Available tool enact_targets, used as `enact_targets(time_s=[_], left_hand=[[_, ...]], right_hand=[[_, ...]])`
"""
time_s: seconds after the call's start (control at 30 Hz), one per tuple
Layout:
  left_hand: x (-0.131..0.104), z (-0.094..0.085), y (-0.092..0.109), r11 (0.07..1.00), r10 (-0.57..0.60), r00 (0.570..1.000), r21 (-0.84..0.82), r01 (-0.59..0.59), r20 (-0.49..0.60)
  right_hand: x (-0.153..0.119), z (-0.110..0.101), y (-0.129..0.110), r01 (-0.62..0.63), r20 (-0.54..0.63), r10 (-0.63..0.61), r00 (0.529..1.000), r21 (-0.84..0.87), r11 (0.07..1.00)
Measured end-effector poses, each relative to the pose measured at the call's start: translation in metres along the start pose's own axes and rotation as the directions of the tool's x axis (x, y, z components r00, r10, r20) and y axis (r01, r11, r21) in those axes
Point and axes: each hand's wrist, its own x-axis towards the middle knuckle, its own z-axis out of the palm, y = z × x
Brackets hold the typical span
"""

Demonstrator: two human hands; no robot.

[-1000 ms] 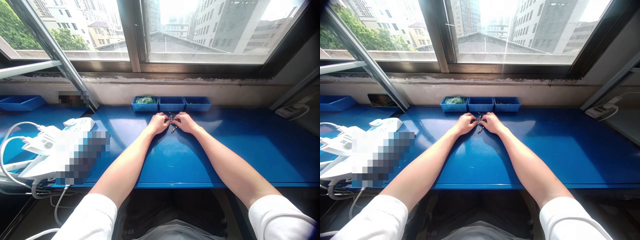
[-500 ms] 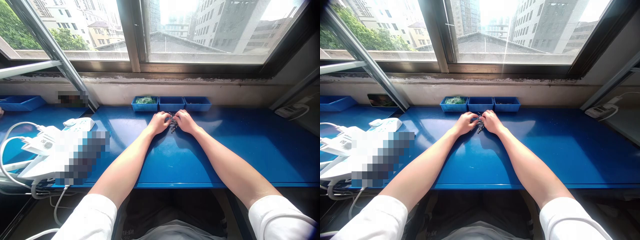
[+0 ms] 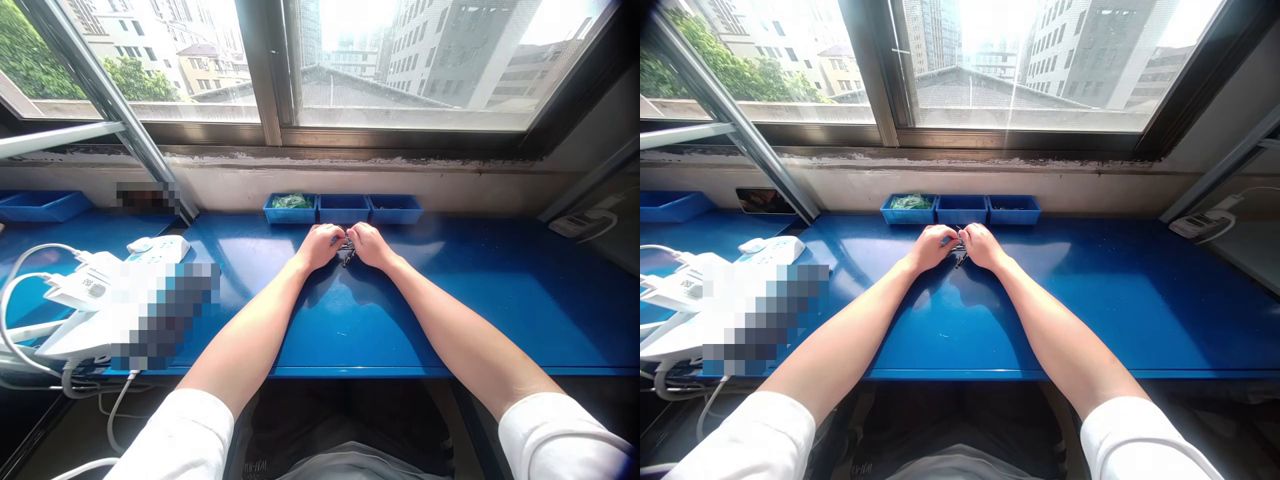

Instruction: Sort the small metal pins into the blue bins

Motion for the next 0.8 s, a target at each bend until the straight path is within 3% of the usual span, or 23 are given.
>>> enact_targets(time_s=[0.1, 0.17, 0.3, 0.47, 0.6, 0.7, 0.8], left_hand=[[0.0, -0.001, 0.0, 0.999, -0.033, 0.999, 0.026, 0.033, 0.02], [0.0, -0.002, 0.001, 0.998, -0.057, 0.998, 0.043, 0.055, 0.038], [0.0, -0.003, 0.001, 0.996, -0.075, 0.996, 0.048, 0.073, 0.048], [0.0, -0.003, 0.002, 0.998, -0.053, 0.998, 0.034, 0.052, 0.046], [0.0, -0.002, 0.003, 0.99, -0.126, 0.99, 0.057, 0.13, -0.059], [0.001, -0.001, 0.001, 0.971, -0.219, 0.97, 0.079, 0.227, -0.105], [0.001, 0.001, -0.003, 0.95, -0.284, 0.956, 0.114, 0.291, -0.08]], right_hand=[[0.0, -0.001, -0.002, -0.033, 0.008, 0.032, 0.999, 0.071, 0.997], [-0.001, -0.003, -0.004, -0.063, 0.013, 0.061, 0.998, 0.208, 0.976], [-0.002, -0.009, -0.01, -0.11, 0.042, 0.104, 0.994, 0.508, 0.854], [-0.002, -0.015, -0.011, -0.126, 0.078, 0.099, 0.992, 0.607, 0.785], [-0.001, -0.015, -0.007, -0.114, -0.032, 0.147, 0.989, 0.478, 0.871], [0.002, -0.015, -0.004, -0.083, -0.142, 0.111, 0.984, 0.191, 0.978], [0.004, -0.013, -0.002, -0.1, -0.175, 0.085, 0.981, -0.078, 0.992]])
